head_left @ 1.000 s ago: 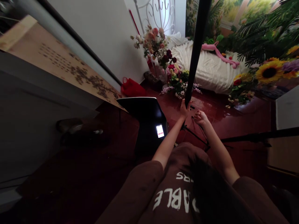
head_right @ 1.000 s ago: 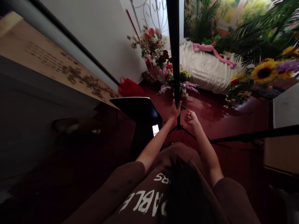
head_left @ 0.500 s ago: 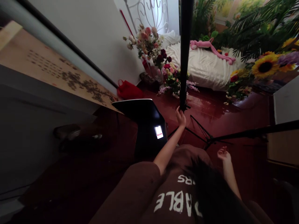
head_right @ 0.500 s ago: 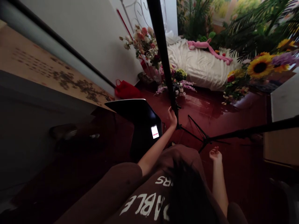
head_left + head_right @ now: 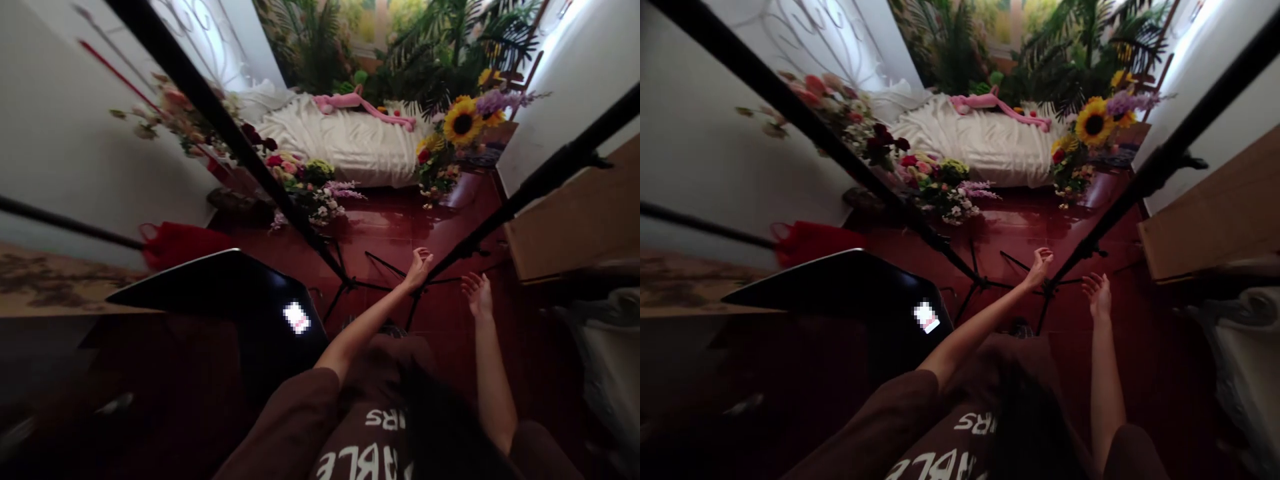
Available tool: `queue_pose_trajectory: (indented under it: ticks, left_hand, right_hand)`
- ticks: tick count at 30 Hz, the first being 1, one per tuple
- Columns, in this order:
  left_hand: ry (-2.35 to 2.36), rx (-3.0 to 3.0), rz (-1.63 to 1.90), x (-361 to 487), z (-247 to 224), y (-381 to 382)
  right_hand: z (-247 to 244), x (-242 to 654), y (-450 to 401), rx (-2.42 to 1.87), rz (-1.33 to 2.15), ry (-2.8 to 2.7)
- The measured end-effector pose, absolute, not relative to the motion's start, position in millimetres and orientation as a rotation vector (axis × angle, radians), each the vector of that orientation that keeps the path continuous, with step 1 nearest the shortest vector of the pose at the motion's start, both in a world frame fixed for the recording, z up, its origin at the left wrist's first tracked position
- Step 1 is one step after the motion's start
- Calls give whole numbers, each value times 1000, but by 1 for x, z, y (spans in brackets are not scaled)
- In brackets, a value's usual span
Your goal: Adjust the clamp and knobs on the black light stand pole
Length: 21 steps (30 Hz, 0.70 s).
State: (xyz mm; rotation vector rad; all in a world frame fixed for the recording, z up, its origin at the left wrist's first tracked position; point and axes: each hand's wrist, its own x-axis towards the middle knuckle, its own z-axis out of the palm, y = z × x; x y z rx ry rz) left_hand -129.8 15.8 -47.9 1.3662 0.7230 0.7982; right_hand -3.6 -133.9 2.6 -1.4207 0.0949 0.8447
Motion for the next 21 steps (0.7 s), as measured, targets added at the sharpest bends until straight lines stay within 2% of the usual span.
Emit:
queue_pose_trajectory:
  ticks: [6, 11, 17, 21]
  left_hand:
    - [342, 1716, 850, -69, 2, 9]
    - [375, 1765, 908, -23, 21, 15]
    - [433, 1810, 947, -20, 17, 16]
    - [426, 1900, 924, -21, 15, 19]
  right_hand:
    - [45, 7, -128, -1407, 1004, 3]
    - [75, 27, -111, -1293, 1083, 33]
    - [72, 47, -100, -1136, 1300, 47]
    - [61, 60, -102, -1232, 1274, -145]
